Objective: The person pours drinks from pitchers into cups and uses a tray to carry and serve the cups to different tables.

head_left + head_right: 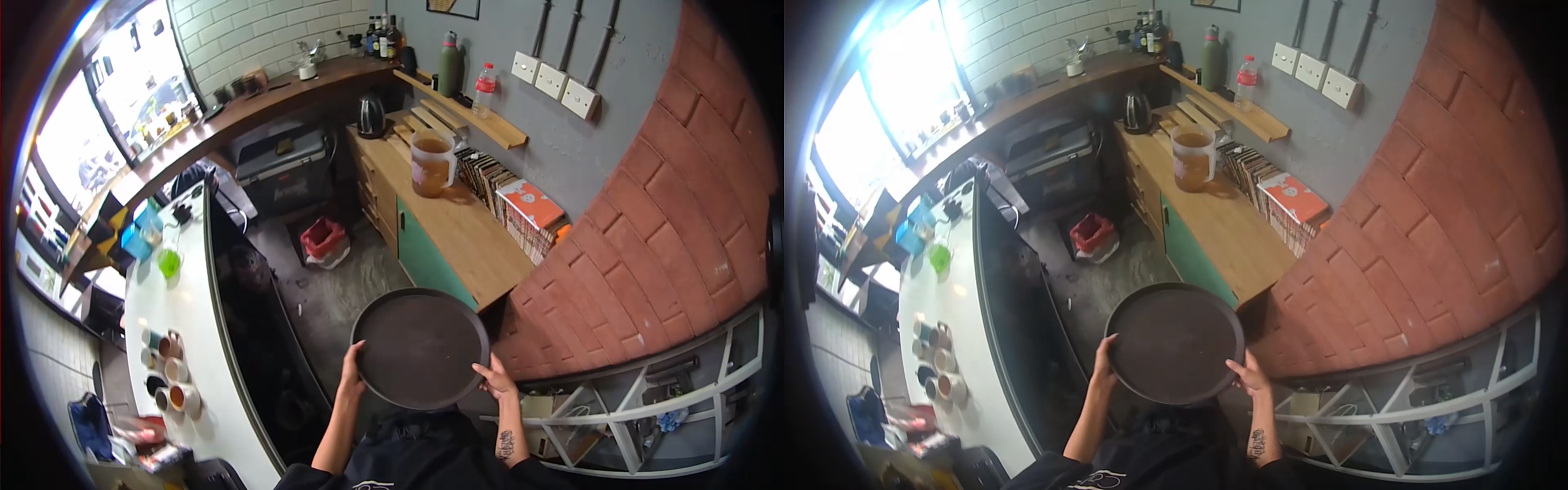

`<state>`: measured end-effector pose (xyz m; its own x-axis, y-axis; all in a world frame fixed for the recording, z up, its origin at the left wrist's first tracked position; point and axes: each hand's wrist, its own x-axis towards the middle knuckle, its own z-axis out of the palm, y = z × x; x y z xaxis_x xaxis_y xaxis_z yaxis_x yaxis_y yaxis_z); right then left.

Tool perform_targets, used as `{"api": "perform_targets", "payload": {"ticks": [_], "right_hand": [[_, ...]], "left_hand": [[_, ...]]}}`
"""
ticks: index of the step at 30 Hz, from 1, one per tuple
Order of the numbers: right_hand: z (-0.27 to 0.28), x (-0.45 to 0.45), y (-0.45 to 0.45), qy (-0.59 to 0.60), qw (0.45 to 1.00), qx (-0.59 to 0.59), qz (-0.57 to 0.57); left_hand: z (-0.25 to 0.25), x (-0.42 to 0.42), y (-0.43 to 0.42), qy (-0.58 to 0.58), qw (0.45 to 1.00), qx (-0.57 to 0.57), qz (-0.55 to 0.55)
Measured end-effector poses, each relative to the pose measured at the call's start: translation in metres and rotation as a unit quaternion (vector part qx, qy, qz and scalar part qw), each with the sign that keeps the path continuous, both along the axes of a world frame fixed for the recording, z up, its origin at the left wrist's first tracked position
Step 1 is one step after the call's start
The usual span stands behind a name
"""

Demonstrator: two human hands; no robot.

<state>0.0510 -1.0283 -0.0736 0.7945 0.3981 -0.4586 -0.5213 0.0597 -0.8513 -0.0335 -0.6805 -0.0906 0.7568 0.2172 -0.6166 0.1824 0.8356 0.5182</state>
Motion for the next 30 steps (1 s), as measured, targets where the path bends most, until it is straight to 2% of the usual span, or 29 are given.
{"api": "perform_targets", "payload": {"ticks": [1,2,4,10,12,17,20,22,24,26,27,28,29,30], "right_hand": [[-0.002,0.016,0.003,-0.007,1.000,-0.023,-0.010],[-0.008,0.032,0.003,-0.002,1.000,-0.021,-0.020],[-0.022,0.067,0.007,-0.020,0.998,-0.042,-0.031],[-0.064,0.165,0.025,0.007,0.998,-0.036,-0.058],[-0.073,0.195,0.032,0.017,0.994,-0.049,-0.094],[-0.075,0.247,0.043,0.044,0.983,-0.071,-0.164],[-0.084,0.266,0.040,0.075,0.973,-0.108,-0.192],[-0.102,0.275,0.035,0.066,0.970,-0.072,-0.224],[-0.133,0.277,0.033,0.091,0.936,-0.107,-0.323],[-0.135,0.277,0.035,0.093,0.934,-0.126,-0.322],[-0.132,0.280,0.036,0.087,0.935,-0.148,-0.309],[-0.129,0.281,0.039,0.028,0.930,-0.280,-0.237],[-0.126,0.280,0.043,0.033,0.922,-0.311,-0.231],[-0.122,0.279,0.046,0.039,0.913,-0.340,-0.221]], "left_hand": [[0.003,0.022,0.002,0.056,0.997,0.052,-0.021],[-0.006,0.043,0.007,0.062,0.987,0.144,-0.040],[-0.016,0.080,0.015,0.007,0.978,0.187,-0.091],[-0.049,0.204,0.043,0.009,0.938,0.302,-0.170],[-0.049,0.247,0.053,0.024,0.933,0.295,-0.203],[-0.062,0.347,0.076,0.058,0.860,0.349,-0.368],[-0.047,0.387,0.071,0.050,0.863,0.311,-0.396],[-0.040,0.419,0.064,0.073,0.851,0.315,-0.414],[-0.054,0.433,0.061,0.110,0.830,0.322,-0.442],[-0.095,0.450,0.061,0.057,0.855,0.333,-0.393],[-0.094,0.455,0.060,0.056,0.852,0.332,-0.400],[-0.093,0.457,0.058,0.034,0.888,0.300,-0.346],[-0.093,0.458,0.056,0.014,0.920,0.266,-0.289],[-0.091,0.458,0.055,0.017,0.920,0.264,-0.290]]}}
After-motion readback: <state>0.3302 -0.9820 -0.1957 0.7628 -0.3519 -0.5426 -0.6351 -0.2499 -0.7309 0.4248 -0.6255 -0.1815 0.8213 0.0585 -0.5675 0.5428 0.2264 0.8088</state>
